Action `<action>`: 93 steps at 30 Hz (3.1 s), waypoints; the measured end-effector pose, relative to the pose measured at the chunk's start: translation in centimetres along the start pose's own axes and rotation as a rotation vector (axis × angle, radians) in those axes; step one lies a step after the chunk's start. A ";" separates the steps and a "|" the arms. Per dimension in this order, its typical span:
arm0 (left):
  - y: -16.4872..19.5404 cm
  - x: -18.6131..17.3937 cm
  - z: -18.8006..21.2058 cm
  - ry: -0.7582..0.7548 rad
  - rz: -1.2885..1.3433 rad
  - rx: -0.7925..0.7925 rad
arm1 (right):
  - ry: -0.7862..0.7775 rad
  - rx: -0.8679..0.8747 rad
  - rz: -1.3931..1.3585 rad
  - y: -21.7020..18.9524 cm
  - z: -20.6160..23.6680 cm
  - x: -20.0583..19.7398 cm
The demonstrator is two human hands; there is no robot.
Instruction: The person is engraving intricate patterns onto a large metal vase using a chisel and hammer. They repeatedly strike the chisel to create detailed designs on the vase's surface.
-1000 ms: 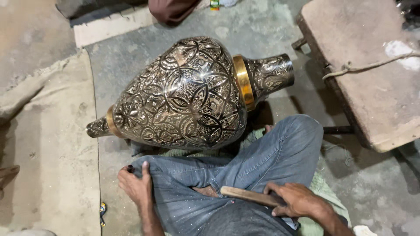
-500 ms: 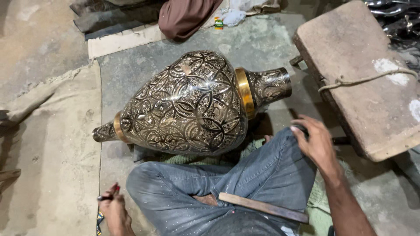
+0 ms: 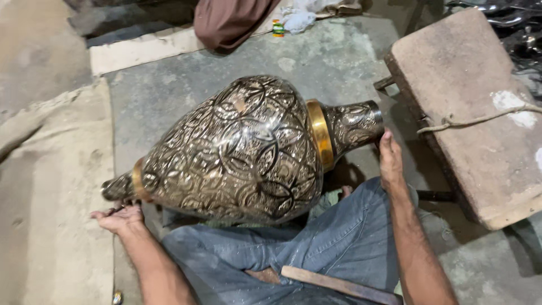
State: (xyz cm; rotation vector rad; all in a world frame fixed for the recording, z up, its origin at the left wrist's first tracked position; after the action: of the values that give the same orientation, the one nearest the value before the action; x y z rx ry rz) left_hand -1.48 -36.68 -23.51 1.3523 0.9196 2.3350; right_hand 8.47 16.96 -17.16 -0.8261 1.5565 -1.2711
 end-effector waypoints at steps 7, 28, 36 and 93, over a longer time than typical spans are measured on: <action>-1.1 0.8 -4.0 -0.295 0.080 0.055 | 0.063 0.138 -0.251 4.6 -0.1 -0.6; -0.1 -0.3 -2.5 -0.337 0.215 0.102 | -0.078 -0.149 -0.606 1.9 -1.7 1.3; -0.3 -0.1 -2.1 -0.179 0.167 0.040 | 0.236 0.070 -1.086 4.1 -2.5 2.2; 1.3 -0.7 4.0 -0.009 -0.253 0.131 | 0.103 -0.003 -0.731 -2.9 -0.6 -0.5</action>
State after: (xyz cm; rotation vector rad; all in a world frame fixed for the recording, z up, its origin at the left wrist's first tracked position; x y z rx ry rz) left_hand 2.40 -36.51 -21.76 1.2124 1.1836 2.1091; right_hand 7.91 16.91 -14.20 -1.4263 1.3721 -1.8432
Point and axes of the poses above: each hand's wrist, its own z-axis away from the middle knuckle, its own x-axis out of the palm, y = z × x, the point moved 7 cm from there along -z, towards the middle knuckle, and after that the axes turned 15 degrees about -y, right-handed, at the moved point
